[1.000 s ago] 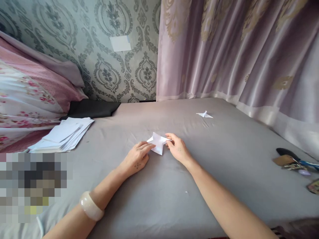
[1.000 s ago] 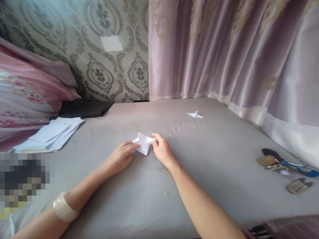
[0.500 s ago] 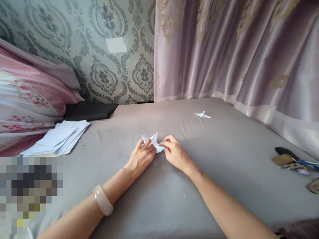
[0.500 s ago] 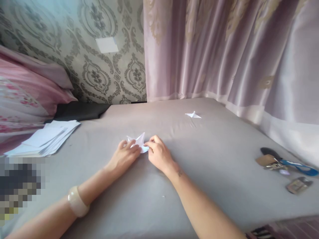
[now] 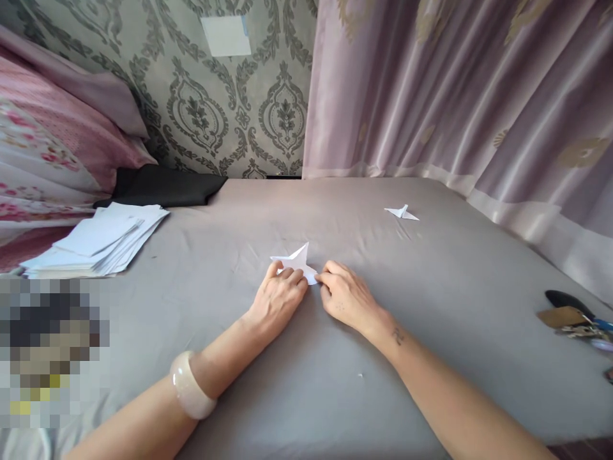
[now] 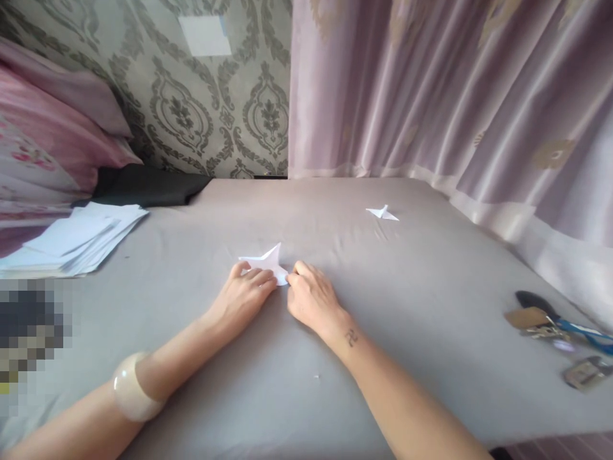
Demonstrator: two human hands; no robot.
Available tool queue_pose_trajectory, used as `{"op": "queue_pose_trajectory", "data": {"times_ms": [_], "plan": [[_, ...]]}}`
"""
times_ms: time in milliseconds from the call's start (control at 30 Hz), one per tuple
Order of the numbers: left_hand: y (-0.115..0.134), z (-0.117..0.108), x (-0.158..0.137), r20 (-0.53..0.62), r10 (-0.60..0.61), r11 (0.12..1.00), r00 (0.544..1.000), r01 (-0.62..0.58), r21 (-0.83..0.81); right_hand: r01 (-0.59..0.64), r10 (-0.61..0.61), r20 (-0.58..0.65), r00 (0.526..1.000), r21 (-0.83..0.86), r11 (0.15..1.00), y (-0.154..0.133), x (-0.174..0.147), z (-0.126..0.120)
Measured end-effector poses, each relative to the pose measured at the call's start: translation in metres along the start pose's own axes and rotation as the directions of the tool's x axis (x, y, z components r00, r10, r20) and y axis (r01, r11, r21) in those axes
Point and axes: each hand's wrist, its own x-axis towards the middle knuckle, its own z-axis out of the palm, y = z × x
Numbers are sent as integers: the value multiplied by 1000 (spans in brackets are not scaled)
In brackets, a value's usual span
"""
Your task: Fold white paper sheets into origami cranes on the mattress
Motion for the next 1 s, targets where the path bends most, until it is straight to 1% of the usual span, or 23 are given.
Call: {"op": "queue_pose_trajectory", "data": {"times_ms": [133, 267, 467, 733, 1000], "plan": [[-2, 2, 4, -10, -41, 998, 999, 41, -44, -36, 35, 27, 999, 57, 998, 5, 2, -3], [0, 5, 8, -35, -91, 995, 995, 90, -39, -62, 64, -9, 998, 157, 986, 11, 1, 1], [1, 6, 14, -69, -106, 994, 992, 104, -29, -114, 119, -5, 993, 250, 962, 16, 3, 7], [0, 2, 18, -4, -185, 977, 983, 184, -106, -201, 205, 14, 979, 278, 939, 19, 9, 9], [-3, 5, 20, 32, -211, 965, 977, 213, -154, -265, 261, 51, 964, 292, 919, 15, 12, 7]]}}
